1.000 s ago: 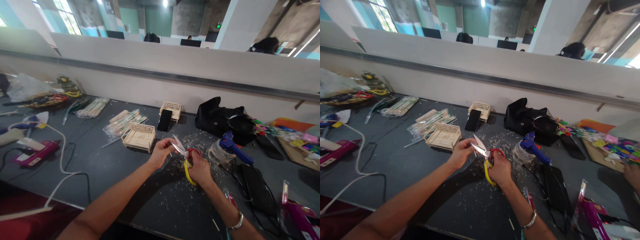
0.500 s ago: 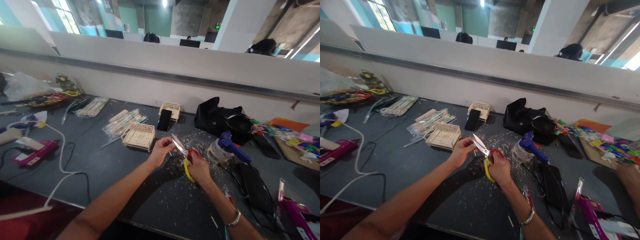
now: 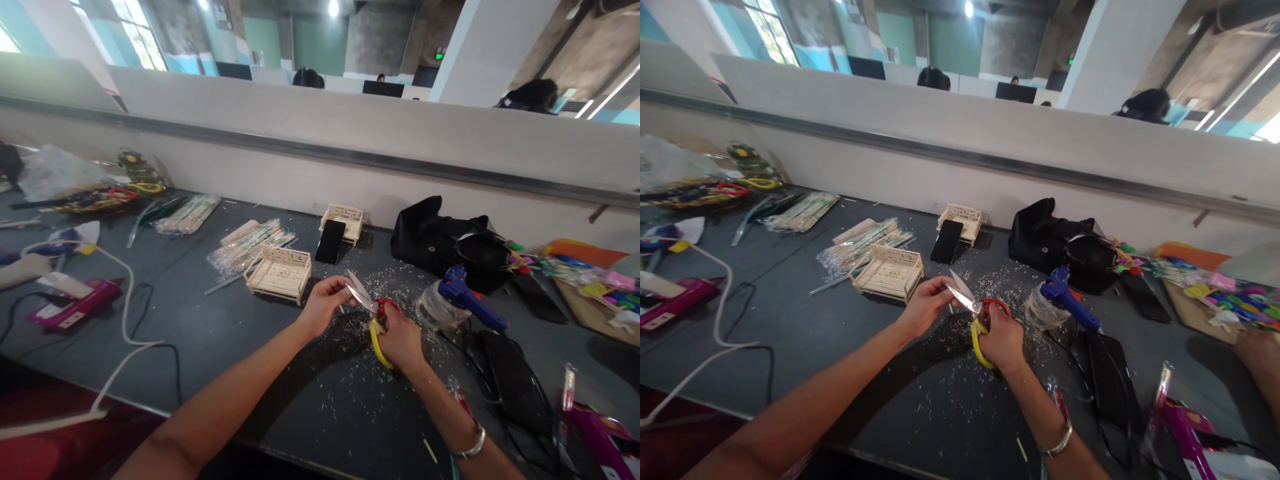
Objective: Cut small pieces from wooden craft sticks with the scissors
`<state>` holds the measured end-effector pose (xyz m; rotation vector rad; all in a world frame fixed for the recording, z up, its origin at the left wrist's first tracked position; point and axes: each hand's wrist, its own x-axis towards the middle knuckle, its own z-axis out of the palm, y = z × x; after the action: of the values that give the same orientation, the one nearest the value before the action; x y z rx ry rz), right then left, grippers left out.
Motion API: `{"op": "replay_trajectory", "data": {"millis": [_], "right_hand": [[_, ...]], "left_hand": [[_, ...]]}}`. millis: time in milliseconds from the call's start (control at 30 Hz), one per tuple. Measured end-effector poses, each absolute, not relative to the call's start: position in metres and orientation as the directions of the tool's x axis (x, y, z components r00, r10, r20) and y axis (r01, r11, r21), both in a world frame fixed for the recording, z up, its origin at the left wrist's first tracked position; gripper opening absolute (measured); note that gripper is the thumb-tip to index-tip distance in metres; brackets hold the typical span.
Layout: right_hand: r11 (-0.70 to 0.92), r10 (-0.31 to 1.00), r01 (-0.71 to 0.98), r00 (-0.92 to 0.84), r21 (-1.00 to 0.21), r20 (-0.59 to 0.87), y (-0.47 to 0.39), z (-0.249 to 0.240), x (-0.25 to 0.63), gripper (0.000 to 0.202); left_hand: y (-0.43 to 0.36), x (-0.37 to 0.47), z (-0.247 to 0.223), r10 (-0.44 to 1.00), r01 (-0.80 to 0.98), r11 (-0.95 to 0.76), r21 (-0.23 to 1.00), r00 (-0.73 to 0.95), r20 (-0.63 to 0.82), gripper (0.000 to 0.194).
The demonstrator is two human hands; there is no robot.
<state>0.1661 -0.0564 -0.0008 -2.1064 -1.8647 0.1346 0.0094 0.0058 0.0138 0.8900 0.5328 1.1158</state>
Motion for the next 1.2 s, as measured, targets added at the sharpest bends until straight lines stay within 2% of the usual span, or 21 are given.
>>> {"op": "replay_trajectory", "data": {"millis": [300, 600, 700, 867, 933, 1033, 1200], "right_hand": [[-0.045, 0.980, 0.957, 0.098, -0.286, 0.175, -0.057, 0.002, 0.165, 0.010], [-0.007, 0.949, 0.957, 0.098, -0.291, 0.300, -0.058, -0.006, 0.165, 0.008], [-0.020, 0.952, 0.937, 0.125, -0.349, 0.280, -0.056, -0.011, 0.167, 0.007], [-0.029, 0.949, 0.834, 0.196, -0.551, 0.248, -0.052, -0.016, 0.174, 0.008], [-0.025, 0.942, 0.820, 0.211, -0.572, 0.263, -0.052, -0.016, 0.176, 0.011], [-0.022, 0.941, 0.857, 0.191, -0.515, 0.278, -0.053, -0.013, 0.175, 0.011], [-0.053, 0.952, 0.946, 0.145, -0.321, 0.269, -0.056, -0.008, 0.169, 0.007]], "left_hand": [[0.007, 0.009, 0.013, 0.934, -0.499, 0.109, 0.860, 0.348, 0.084, 0.029], [0.007, 0.009, 0.012, 0.938, -0.497, 0.090, 0.863, 0.335, 0.094, 0.029], [0.006, 0.010, 0.013, 0.933, -0.527, 0.147, 0.837, 0.355, 0.060, 0.028], [0.007, 0.011, 0.013, 0.900, -0.588, 0.321, 0.743, 0.434, -0.046, 0.028], [0.008, 0.011, 0.011, 0.893, -0.603, 0.350, 0.717, 0.447, -0.061, 0.026], [0.009, 0.011, 0.009, 0.890, -0.621, 0.372, 0.690, 0.449, -0.076, 0.025], [0.009, 0.011, 0.007, 0.886, -0.641, 0.384, 0.664, 0.457, -0.071, 0.023]]}}
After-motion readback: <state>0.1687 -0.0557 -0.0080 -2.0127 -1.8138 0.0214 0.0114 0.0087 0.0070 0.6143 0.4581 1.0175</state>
